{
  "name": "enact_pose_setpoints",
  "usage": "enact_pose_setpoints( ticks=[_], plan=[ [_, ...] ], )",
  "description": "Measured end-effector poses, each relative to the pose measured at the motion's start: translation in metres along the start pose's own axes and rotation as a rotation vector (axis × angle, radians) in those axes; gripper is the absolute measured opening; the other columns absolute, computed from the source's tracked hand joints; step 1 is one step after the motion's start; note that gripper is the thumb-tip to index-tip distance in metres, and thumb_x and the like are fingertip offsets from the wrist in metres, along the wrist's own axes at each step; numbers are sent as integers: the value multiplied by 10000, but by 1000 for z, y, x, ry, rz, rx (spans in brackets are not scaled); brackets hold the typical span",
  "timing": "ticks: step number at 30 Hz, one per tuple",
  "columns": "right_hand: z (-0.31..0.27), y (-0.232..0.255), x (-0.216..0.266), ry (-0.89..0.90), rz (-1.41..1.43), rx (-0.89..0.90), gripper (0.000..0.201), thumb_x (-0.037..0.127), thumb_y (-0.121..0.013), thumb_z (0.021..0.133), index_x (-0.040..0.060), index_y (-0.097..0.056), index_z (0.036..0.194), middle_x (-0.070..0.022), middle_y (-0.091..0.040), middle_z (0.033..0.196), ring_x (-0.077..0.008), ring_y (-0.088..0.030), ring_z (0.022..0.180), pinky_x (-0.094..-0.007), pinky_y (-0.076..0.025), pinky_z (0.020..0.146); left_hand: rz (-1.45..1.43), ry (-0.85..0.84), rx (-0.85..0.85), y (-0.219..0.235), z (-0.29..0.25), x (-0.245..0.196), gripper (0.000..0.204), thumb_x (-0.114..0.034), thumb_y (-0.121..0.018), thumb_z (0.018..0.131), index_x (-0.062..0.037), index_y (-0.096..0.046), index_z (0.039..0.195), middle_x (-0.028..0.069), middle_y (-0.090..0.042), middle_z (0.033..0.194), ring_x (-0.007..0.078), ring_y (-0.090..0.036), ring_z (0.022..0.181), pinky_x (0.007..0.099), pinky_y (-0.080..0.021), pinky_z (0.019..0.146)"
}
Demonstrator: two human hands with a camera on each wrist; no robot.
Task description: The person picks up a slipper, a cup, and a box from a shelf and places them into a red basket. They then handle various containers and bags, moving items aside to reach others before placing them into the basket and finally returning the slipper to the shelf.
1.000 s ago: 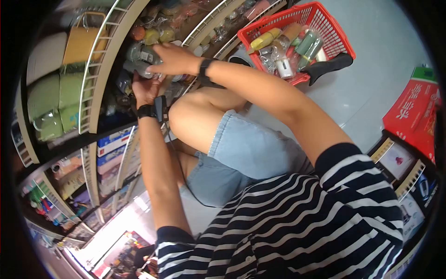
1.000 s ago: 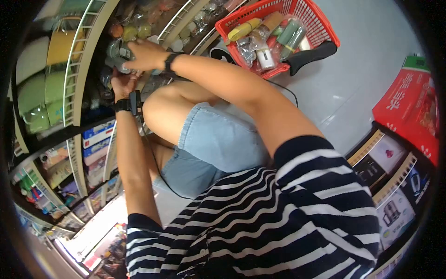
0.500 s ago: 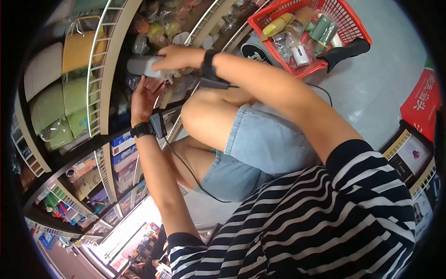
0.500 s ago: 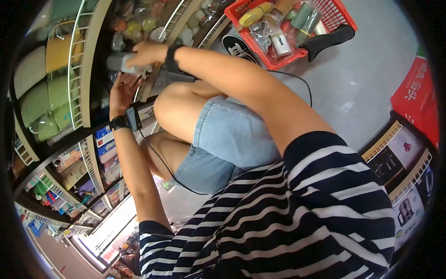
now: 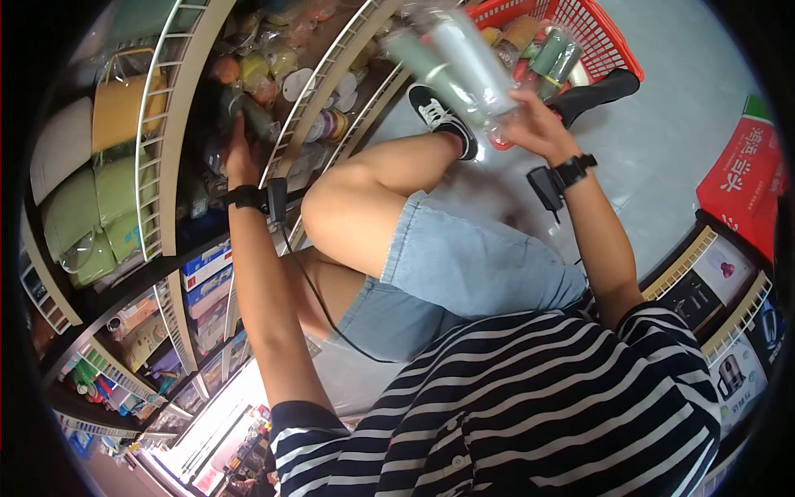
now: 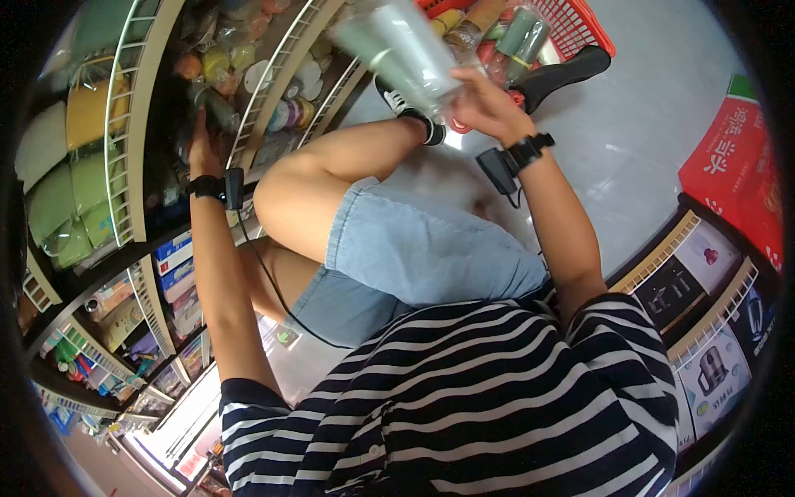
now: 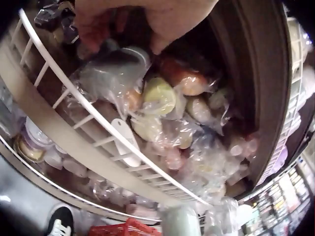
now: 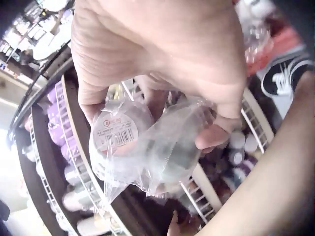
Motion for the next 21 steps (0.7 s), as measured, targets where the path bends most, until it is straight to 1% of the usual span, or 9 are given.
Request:
enact_pose_setpoints(
  ticks=[5,7,9,10,12,15,17,20,21],
  plan=[
    [-29,56,34,201,153,-164,519,356,-527,944,83,-371,1357,-257,-441,1324,-347,-439,1261,-452,-389,1040,301,-356,238,-15,34,4,563,-244,-753,768,29,-550,1218,88,-613,1194,222,-570,1068,336,-424,912],
    [-28,68,36,207,48,-276,427,317,-496,969,97,-394,1322,-305,-453,1282,-381,-461,1239,-445,-412,1026,255,-226,122,-19,12,-4,519,-135,-751,746,5,-555,1206,121,-634,1152,256,-590,1041,357,-448,889],
    [-23,86,29,89,-19,-445,459,229,-546,949,84,-377,1351,-256,-498,1258,-346,-548,1140,-388,-479,946,1338,-975,224,-4,16,-7,551,-31,-739,699,-30,-543,1214,170,-631,1121,308,-597,1015,373,-469,873],
    [-20,86,27,139,-92,-373,438,167,-553,921,59,-410,1321,-214,-522,1211,-305,-550,1096,-367,-481,911,1153,-1172,216,-4,-5,-21,617,19,-730,657,-59,-524,1233,193,-628,1080,349,-590,1008,384,-476,868],
    [-19,76,28,185,-170,-306,421,105,-560,893,34,-442,1291,-173,-546,1164,-263,-553,1052,-345,-482,876,843,-777,379,28,47,-17,602,12,-733,660,-48,-517,1219,171,-625,1085,314,-588,1041,370,-469,892],
    [-25,17,28,215,-17,9,493,-3,-541,834,23,-441,1316,-123,-558,1085,-181,-528,897,-269,-445,735,370,-258,434,48,38,-14,579,23,-738,654,-23,-521,1189,159,-620,1089,278,-589,1040,359,-460,899],
    [-33,-18,28,248,23,154,556,-70,-492,762,17,-412,1305,-91,-501,1040,-148,-459,853,-244,-371,663,985,-609,346,25,-59,-56,586,78,-721,657,-7,-502,1194,136,-609,1095,228,-583,1027,334,-454,906],
    [-40,-53,25,262,-10,273,564,-64,-516,751,31,-420,1298,-69,-451,976,-133,-425,794,-236,-362,637,932,-551,351,40,-85,-53,619,93,-713,656,-8,-478,1219,133,-597,1105,217,-572,1025,336,-456,909],
    [-43,-66,25,265,-23,325,567,-62,-525,747,36,-422,1296,-63,-441,958,-131,-417,783,-233,-362,630,640,-344,361,52,-80,-44,615,87,-716,668,-8,-471,1225,130,-591,1112,222,-571,1028,338,-457,910]
  ],
)
Point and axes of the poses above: each hand's wrist, its own z-axis towards the middle knuckle, its own y-axis out of the back of the hand, x = y × z, the point moved 6 cm from there along z, towards the middle knuckle
